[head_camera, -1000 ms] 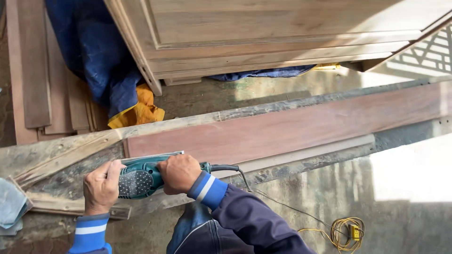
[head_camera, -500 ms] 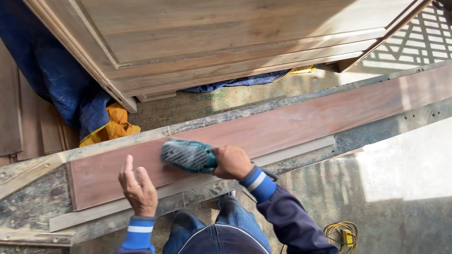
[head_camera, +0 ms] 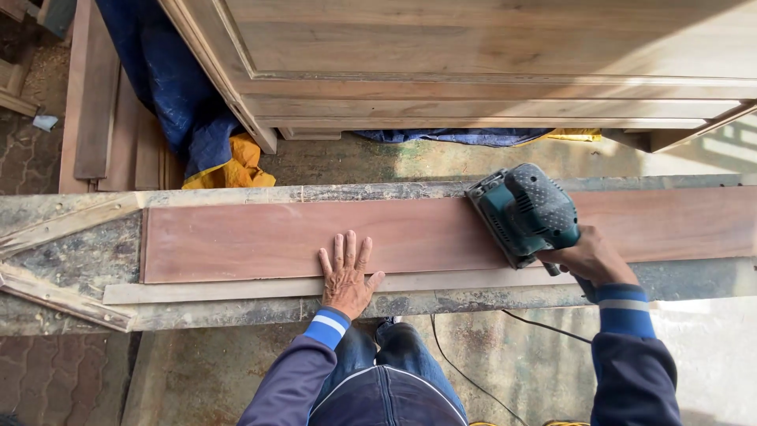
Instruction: Sanding a wooden plank using an orbital sander and manual sandpaper.
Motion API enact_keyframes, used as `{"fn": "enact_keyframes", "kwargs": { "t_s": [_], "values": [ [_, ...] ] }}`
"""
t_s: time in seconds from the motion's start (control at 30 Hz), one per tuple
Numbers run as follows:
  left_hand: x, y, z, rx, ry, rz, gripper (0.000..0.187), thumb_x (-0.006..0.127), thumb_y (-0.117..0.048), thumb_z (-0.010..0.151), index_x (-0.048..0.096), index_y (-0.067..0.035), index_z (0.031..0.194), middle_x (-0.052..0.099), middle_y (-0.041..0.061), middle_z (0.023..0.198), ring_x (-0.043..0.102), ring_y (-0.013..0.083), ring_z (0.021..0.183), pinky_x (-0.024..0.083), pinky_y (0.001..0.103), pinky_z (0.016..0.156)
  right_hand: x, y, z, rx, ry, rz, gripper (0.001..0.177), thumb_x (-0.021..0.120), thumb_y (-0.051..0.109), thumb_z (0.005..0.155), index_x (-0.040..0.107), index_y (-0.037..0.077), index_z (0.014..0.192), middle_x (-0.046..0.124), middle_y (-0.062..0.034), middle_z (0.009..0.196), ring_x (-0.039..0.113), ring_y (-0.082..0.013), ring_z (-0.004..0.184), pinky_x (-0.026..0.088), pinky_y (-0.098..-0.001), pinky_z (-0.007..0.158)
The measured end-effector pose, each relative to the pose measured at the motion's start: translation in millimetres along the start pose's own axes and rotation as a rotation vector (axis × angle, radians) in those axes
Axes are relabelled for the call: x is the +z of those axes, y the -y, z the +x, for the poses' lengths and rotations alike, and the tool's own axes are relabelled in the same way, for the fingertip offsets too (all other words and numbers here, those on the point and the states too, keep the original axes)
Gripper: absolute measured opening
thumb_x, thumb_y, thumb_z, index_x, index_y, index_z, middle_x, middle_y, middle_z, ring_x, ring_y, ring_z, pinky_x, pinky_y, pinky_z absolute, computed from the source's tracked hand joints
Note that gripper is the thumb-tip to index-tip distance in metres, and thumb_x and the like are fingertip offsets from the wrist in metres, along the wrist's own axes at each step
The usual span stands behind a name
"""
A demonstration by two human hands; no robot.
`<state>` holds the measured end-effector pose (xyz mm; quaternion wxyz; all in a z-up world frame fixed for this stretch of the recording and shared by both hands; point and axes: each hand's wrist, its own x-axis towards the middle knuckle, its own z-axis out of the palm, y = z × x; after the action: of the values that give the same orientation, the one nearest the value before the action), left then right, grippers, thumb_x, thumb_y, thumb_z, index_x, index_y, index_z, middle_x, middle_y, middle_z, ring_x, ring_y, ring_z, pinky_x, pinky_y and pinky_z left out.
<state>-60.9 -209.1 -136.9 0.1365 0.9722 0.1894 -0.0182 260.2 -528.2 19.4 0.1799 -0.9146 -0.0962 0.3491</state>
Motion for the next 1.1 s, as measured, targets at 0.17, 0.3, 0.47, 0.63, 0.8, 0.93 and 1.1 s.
{"fn": "enact_keyframes", "kwargs": {
  "t_s": [0.17, 0.3, 0.47, 0.63, 0.8, 0.93, 1.1],
  "values": [
    [-3.8, 0.5, 3.7, -0.022, 0.057, -0.010, 0.087, 0.052, -0.060, 0.094, 0.017, -0.020, 0.162, 0.007, 0.018, 0.169, 0.006, 0.0421, 0.154, 0.000, 0.069, 0.118, 2.3, 4.0, 8.2, 0.014, 0.031, -0.040, 0.031, 0.087, 0.030, 0.070, 0.081, 0.001, 0.077, 0.073, -0.0130, 0.066, 0.064, -0.0226, 0.059, 0.051, -0.0395, 0.057],
    [8.1, 10.7, 1.1, -0.020, -0.051, -0.160, 0.086, 0.049, -0.057, 0.099, 0.016, -0.013, 0.165, 0.013, 0.015, 0.172, 0.011, 0.0363, 0.158, 0.004, 0.061, 0.124, 23.2, 30.6, -1.4, -0.108, 0.071, -0.038, 0.032, 0.088, 0.031, 0.066, 0.079, 0.003, 0.080, 0.076, -0.0096, 0.067, 0.070, -0.0204, 0.061, 0.057, -0.0382, 0.060],
    [-47.9, 4.4, 5.2, -0.141, -0.218, -0.674, 0.079, 0.048, -0.052, 0.104, 0.021, -0.009, 0.164, 0.017, 0.021, 0.172, 0.018, 0.0359, 0.160, 0.016, 0.053, 0.129, 62.1, 91.6, -29.7, -0.229, 0.053, -0.127, 0.041, 0.088, 0.038, 0.063, 0.080, 0.006, 0.087, 0.077, -0.0144, 0.074, 0.074, -0.0265, 0.067, 0.059, -0.0419, 0.067],
    [-119.3, -48.1, 22.5, 0.062, -0.286, -0.794, 0.082, 0.052, -0.051, 0.106, 0.020, -0.002, 0.164, 0.016, 0.026, 0.171, 0.020, 0.0380, 0.159, 0.021, 0.054, 0.128, 97.5, 129.4, -55.3, -0.365, 0.009, -0.162, 0.050, 0.089, 0.042, 0.056, 0.078, 0.009, 0.091, 0.076, -0.0202, 0.085, 0.075, -0.0369, 0.078, 0.059, -0.0473, 0.077],
    [-121.4, -78.8, 37.5, 0.187, -0.319, -0.339, 0.078, 0.050, -0.054, 0.103, 0.027, -0.011, 0.163, 0.017, 0.021, 0.171, 0.011, 0.0457, 0.158, 0.014, 0.059, 0.128, 125.6, 133.8, -60.9, -0.393, -0.071, -0.160, 0.044, 0.083, 0.038, 0.063, 0.076, 0.009, 0.095, 0.074, -0.0211, 0.087, 0.072, -0.0396, 0.085, 0.058, -0.0491, 0.079],
    [-106.4, -104.1, 47.2, 0.187, -0.271, -0.360, 0.080, 0.048, -0.057, 0.102, 0.024, -0.013, 0.164, 0.014, 0.021, 0.172, 0.008, 0.0469, 0.158, 0.012, 0.064, 0.124, 103.4, 108.1, -58.0, -0.408, -0.100, -0.148, 0.042, 0.081, 0.036, 0.063, 0.075, 0.008, 0.094, 0.075, -0.0206, 0.086, 0.073, -0.0389, 0.084, 0.059, -0.0482, 0.079],
    [-81.9, -179.8, 68.7, 0.196, -0.233, -0.350, 0.082, 0.049, -0.061, 0.100, 0.024, -0.016, 0.165, 0.014, 0.016, 0.173, 0.007, 0.0455, 0.158, 0.007, 0.069, 0.122, 49.5, 52.2, -53.0, -0.363, -0.090, -0.155, 0.043, 0.083, 0.040, 0.064, 0.076, 0.010, 0.095, 0.074, -0.0220, 0.085, 0.073, -0.0400, 0.082, 0.059, -0.0495, 0.077]
  ]
}}
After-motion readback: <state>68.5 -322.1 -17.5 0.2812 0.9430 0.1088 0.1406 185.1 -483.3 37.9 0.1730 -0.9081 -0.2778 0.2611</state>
